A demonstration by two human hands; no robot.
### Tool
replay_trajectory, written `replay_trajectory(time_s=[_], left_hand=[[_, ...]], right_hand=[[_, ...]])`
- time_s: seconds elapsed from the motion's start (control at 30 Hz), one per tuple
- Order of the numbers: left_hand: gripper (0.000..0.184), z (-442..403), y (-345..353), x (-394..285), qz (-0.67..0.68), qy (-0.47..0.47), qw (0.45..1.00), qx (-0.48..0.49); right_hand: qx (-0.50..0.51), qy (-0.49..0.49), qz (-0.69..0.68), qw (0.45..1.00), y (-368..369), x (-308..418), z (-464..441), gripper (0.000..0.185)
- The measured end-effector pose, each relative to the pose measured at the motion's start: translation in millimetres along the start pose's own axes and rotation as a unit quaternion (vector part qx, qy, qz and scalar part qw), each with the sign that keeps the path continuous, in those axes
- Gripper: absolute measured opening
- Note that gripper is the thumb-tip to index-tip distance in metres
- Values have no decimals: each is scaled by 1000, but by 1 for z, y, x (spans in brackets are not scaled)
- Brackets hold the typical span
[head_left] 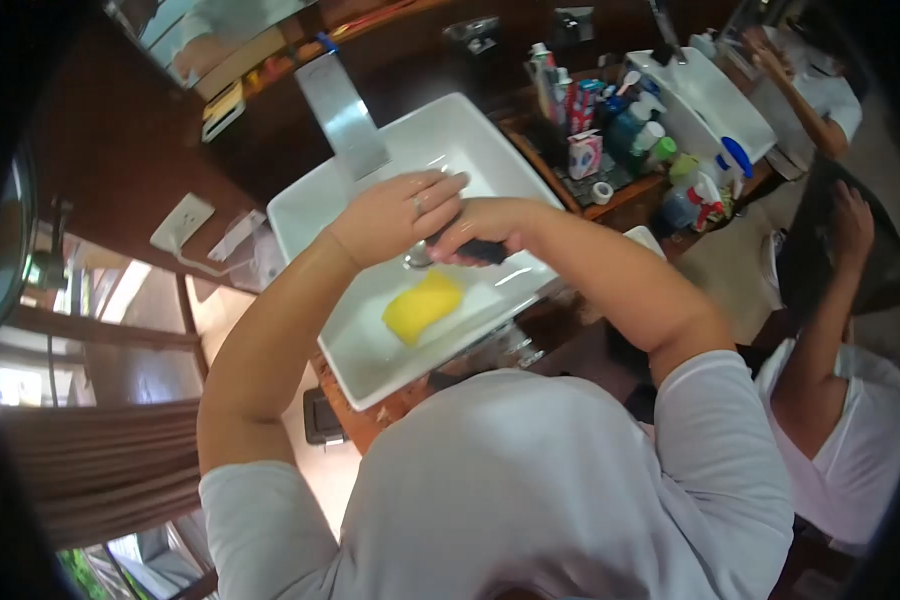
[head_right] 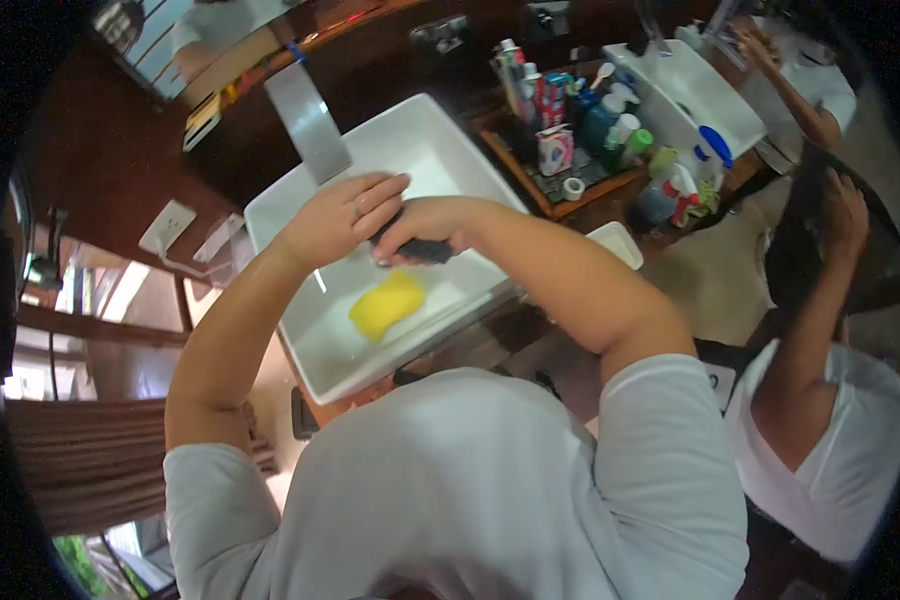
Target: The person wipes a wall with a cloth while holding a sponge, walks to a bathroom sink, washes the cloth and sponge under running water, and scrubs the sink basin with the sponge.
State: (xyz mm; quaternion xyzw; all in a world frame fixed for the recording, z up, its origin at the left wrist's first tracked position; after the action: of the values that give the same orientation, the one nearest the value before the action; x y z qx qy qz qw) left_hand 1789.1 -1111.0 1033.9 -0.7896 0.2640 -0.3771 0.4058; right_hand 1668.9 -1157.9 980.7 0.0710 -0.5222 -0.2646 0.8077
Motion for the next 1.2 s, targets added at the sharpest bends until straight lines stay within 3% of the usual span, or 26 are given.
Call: replay_trajectory(time_s=[0.1, 0.17, 0.2, 0.27, 0.3, 0.33, 0.43, 0.47, 0.6, 0.63, 0.7, 0.77, 0.9, 1.0, 1.07, 1.1, 1.13, 1.2], left_hand=[[39, -3, 5, 2, -10, -105, 990, 96], [52, 3, 11, -1, 93, -320, 937, 104], [59, 12, 19, -5, 144, -420, 889, 108], [75, 49, 65, -25, 193, -443, 804, 347], [83, 67, 80, -44, 237, -320, 823, 404], [76, 63, 71, -64, 320, -328, 766, 452], [70, 62, 77, -92, 201, -269, 807, 485], [65, 58, 77, -91, 208, -280, 796, 495], [64, 64, 69, -61, 274, -360, 808, 377], [64, 66, 60, -50, 274, -380, 811, 350], [64, 73, 34, -35, 300, -443, 790, 299], [64, 81, 10, -29, 308, -489, 767, 279], [60, 115, -7, -37, 340, -569, 732, 160], [59, 140, -7, -50, 377, -616, 691, 26], [59, 153, -1, -54, 391, -630, 669, -57], [60, 156, 2, -55, 398, -632, 657, -97], [60, 156, 4, -55, 395, -633, 651, -139], [61, 157, 6, -54, 388, -632, 635, -217]], right_hand=[[-79, -54, 23, 995, -9, -1, -5, 25], [-170, -127, 71, 975, -17, 4, 2, 34], [-260, -114, 183, 941, -16, 14, 23, 52], [-326, -172, 227, 901, -33, 0, 35, 63], [-355, -196, 248, 880, -43, -9, 37, 68], [-373, -205, 243, 872, -50, -18, 39, 76], [-377, -291, 216, 852, -59, -38, 39, 76], [-376, -354, 277, 810, -70, -49, 25, 74], [-442, -273, 431, 738, -56, -27, 9, 80], [-458, -291, 472, 695, -57, -23, -2, 72], [-402, -203, 621, 641, -49, -9, -9, 61], [-341, -140, 755, 543, -64, -36, -36, 54], [-329, -31, 627, 706, -67, -66, -44, 47], [-228, 103, 611, 751, -33, -65, -24, 49], [-66, 83, 594, 797, -8, -80, -40, 53], [-28, 12, 600, 799, 3, -98, -60, 50], [26, 24, 598, 801, 33, -96, -77, 50], [39, -3, 616, 787, 91, -94, -116, 41]])
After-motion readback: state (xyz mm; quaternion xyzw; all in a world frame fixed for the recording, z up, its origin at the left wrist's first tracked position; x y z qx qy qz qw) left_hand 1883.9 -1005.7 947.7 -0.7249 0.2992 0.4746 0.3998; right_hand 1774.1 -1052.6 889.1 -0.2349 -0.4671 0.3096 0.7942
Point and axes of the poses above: each hand's wrist, its own z-axis away from the middle knuckle, its own y-axis out of the palm, x = y × z, the point moved 3 cm from there along -z, towards the middle knuckle, and after that the axes turned 11 degrees about -z, right-handed, at the moved point
